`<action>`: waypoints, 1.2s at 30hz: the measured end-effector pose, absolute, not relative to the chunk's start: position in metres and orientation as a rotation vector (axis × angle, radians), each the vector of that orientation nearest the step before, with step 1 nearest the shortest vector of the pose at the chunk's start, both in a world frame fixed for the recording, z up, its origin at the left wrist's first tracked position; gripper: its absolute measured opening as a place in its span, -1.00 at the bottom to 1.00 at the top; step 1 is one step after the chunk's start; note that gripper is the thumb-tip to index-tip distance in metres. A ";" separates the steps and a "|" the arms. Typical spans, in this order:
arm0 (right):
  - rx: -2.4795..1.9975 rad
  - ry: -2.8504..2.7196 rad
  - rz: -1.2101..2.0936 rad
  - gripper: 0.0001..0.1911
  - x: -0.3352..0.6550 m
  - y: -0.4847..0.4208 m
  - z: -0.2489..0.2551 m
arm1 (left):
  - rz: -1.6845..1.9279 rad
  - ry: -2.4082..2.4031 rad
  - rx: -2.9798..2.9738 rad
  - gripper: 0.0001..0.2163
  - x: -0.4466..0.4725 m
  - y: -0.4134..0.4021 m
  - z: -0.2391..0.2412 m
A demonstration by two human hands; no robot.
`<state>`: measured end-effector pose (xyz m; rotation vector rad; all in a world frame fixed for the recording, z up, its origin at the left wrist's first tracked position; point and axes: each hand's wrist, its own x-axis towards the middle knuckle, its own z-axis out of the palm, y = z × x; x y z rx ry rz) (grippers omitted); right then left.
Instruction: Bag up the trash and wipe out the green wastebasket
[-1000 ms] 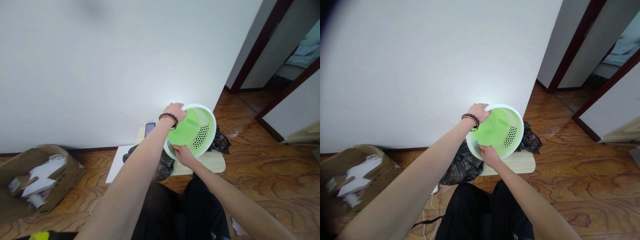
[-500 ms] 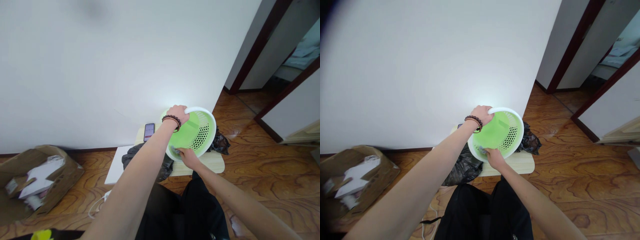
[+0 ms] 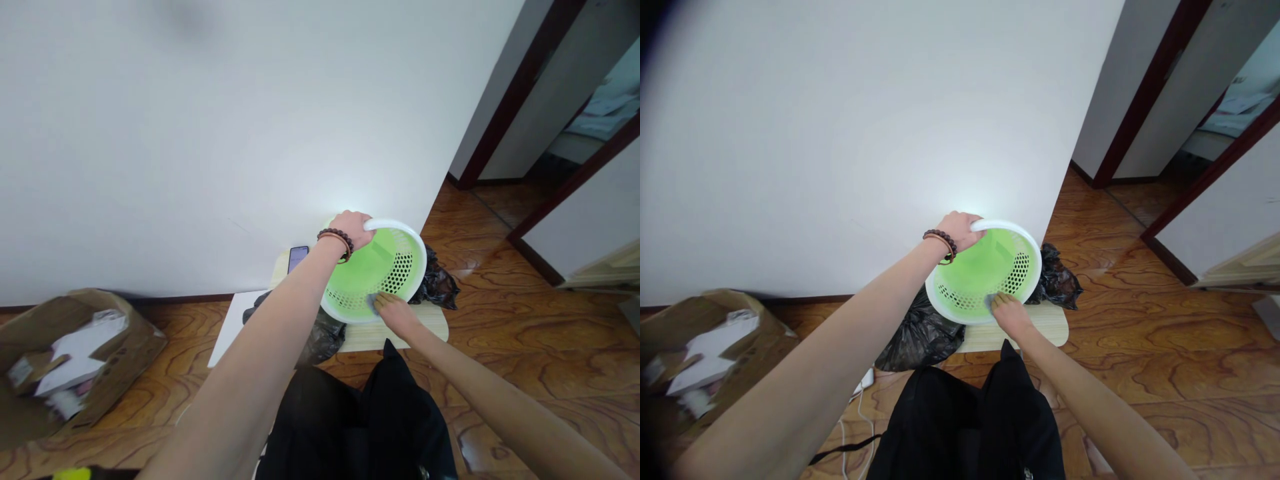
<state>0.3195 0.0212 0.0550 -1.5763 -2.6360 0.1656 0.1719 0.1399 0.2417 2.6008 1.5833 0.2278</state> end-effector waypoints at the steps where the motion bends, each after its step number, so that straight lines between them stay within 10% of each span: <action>1: -1.636 -2.601 0.150 -0.64 0.321 0.023 0.054 | 0.231 1.579 2.606 -0.65 0.172 0.140 0.242; 10: -1.684 -2.005 0.675 -0.60 0.218 0.027 0.063 | 0.266 1.600 2.598 -0.68 0.165 0.137 0.247; 20: -1.444 -2.638 0.382 -0.61 0.284 0.028 0.065 | 0.256 1.584 2.611 -0.67 0.164 0.140 0.244; 36: -1.633 -2.002 0.648 -0.58 0.199 0.039 0.076 | 0.257 1.588 2.609 -0.67 0.167 0.142 0.241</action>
